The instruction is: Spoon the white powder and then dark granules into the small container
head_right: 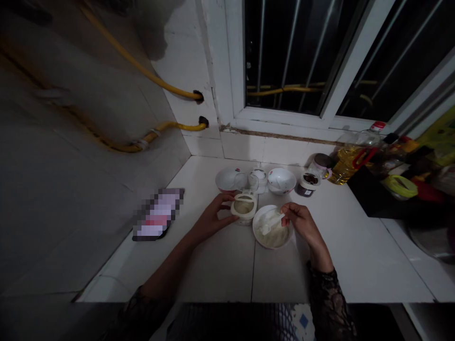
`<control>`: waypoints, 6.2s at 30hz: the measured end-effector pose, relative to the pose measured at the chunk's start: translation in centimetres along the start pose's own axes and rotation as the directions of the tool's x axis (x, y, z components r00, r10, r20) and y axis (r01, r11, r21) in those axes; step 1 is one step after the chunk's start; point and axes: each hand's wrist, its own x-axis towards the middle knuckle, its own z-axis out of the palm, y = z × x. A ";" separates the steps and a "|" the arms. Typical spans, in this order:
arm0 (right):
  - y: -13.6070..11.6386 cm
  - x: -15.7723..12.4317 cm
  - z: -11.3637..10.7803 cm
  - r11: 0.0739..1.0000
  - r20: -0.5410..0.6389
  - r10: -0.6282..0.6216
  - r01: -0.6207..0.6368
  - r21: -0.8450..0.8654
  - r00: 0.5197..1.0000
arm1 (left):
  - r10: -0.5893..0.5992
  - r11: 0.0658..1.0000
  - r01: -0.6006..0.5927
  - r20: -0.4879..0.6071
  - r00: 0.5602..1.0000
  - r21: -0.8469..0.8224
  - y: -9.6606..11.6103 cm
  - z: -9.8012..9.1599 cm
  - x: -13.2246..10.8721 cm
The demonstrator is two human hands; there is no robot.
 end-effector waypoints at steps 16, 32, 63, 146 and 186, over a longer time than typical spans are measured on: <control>0.5 0.4 -0.9 0.987 -0.155 0.089 -0.066 0.146 0.984 | -0.004 1.000 0.004 -0.021 1.000 -0.015 -0.1 0.1 0.0; -2.6 0.9 4.0 0.940 -0.318 -0.341 0.313 -0.138 0.885 | -0.007 1.000 0.007 -0.003 1.000 -0.029 -0.1 0.2 0.1; -1.0 -0.5 1.1 0.851 0.204 -0.266 0.329 -0.410 0.942 | -0.015 1.000 0.015 -0.004 1.000 -0.012 0.4 0.0 0.0; -2.3 -0.9 -0.8 0.223 0.359 -0.597 0.578 -0.785 0.718 | -0.019 0.999 0.018 -0.014 1.000 -0.033 0.2 0.1 0.1; -2.2 -1.9 0.7 0.388 0.340 -0.578 0.616 -0.685 0.742 | -0.004 1.000 0.004 -0.015 1.000 -0.015 0.4 0.0 0.1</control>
